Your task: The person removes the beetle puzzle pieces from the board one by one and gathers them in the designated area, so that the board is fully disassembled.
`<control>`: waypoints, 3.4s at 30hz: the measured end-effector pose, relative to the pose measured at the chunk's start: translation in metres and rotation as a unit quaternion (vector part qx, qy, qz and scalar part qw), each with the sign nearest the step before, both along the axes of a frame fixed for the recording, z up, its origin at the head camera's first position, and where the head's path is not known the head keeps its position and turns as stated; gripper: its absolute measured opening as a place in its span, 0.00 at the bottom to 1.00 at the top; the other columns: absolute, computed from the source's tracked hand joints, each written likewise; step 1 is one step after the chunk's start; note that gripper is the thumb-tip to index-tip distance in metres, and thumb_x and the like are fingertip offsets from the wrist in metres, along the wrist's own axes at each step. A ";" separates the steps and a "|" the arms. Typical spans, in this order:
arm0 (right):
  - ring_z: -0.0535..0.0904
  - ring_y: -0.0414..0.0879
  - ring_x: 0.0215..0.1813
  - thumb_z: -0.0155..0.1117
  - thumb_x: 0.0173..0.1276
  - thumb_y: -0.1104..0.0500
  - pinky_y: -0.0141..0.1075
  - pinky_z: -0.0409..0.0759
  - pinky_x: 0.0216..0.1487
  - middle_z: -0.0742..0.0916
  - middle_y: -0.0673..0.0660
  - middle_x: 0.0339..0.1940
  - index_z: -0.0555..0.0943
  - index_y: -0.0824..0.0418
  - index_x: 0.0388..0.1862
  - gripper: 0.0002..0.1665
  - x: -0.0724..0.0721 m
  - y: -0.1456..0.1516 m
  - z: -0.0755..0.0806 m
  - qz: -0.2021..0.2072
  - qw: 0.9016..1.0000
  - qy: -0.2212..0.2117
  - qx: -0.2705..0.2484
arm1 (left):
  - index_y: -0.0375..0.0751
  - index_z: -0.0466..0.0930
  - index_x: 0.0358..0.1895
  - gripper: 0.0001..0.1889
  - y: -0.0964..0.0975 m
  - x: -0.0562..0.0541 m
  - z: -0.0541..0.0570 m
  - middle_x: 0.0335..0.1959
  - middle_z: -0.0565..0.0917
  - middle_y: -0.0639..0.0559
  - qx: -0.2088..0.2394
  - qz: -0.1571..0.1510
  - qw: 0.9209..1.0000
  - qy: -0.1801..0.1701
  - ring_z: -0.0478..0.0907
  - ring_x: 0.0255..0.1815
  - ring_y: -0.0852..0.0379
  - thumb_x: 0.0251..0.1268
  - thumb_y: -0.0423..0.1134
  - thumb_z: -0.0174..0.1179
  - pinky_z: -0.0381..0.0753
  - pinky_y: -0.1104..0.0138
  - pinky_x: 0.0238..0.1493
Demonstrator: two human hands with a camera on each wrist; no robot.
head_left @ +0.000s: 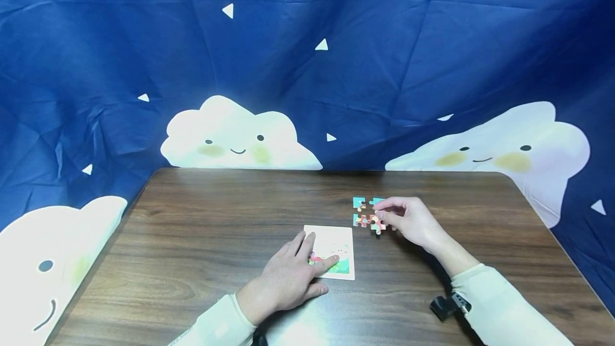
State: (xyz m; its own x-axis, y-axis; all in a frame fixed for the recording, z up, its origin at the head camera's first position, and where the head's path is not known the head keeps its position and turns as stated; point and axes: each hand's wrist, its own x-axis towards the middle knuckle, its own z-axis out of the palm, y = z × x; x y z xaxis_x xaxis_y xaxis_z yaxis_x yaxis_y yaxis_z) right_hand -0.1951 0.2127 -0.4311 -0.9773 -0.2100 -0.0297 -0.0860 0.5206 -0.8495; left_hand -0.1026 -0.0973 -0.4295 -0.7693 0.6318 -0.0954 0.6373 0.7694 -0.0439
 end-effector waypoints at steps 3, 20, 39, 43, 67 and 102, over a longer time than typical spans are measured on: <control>0.76 0.39 0.27 0.71 0.75 0.63 0.33 0.76 0.26 0.89 0.57 0.36 0.90 0.66 0.55 0.13 -0.001 0.003 -0.001 -0.004 1.000 0.002 0.008 | 0.77 0.67 0.81 0.32 0.000 0.000 0.000 0.81 0.67 0.35 0.001 0.001 1.000 -0.002 0.68 0.82 0.34 0.76 0.67 0.57 0.73 0.51 0.79; 0.78 0.43 0.26 0.67 0.77 0.65 0.33 0.79 0.26 0.88 0.57 0.34 0.89 0.68 0.54 0.11 -0.012 0.007 -0.011 -0.020 0.999 -0.012 0.032 | 0.77 0.66 0.82 0.32 0.000 0.000 0.002 0.82 0.66 0.35 -0.001 0.005 1.000 -0.014 0.67 0.83 0.34 0.77 0.67 0.57 0.72 0.51 0.80; 0.76 0.42 0.34 0.67 0.76 0.66 0.30 0.74 0.34 0.84 0.52 0.33 0.89 0.68 0.50 0.09 -0.020 0.004 -0.015 -0.023 0.997 0.007 0.073 | 0.77 0.65 0.82 0.32 0.001 -0.001 0.000 0.83 0.65 0.35 0.001 0.009 1.000 -0.024 0.66 0.84 0.34 0.78 0.66 0.56 0.73 0.50 0.79; 0.75 0.41 0.33 0.69 0.76 0.64 0.31 0.73 0.33 0.84 0.52 0.33 0.89 0.67 0.51 0.09 -0.016 0.007 -0.014 -0.025 0.996 0.011 0.081 | 0.77 0.65 0.83 0.32 0.002 -0.002 -0.001 0.83 0.65 0.35 0.000 0.010 1.000 -0.029 0.65 0.84 0.34 0.78 0.66 0.56 0.73 0.50 0.79; 0.77 0.43 0.35 0.78 0.64 0.60 0.34 0.73 0.39 0.86 0.52 0.35 0.89 0.63 0.45 0.13 -0.005 0.010 -0.012 -0.003 0.991 0.005 0.135 | 0.78 0.63 0.83 0.33 -0.001 0.000 -0.004 0.84 0.65 0.36 0.005 0.013 1.000 -0.022 0.64 0.85 0.35 0.78 0.66 0.56 0.72 0.51 0.80; 0.76 0.43 0.35 0.73 0.72 0.58 0.31 0.74 0.37 0.85 0.50 0.35 0.90 0.58 0.43 0.05 0.020 -0.046 -0.001 0.077 0.995 -0.011 0.060 | 0.74 0.67 0.82 0.31 -0.006 0.012 0.001 0.83 0.66 0.34 0.046 -0.005 0.998 -0.031 0.67 0.84 0.38 0.78 0.64 0.58 0.76 0.47 0.77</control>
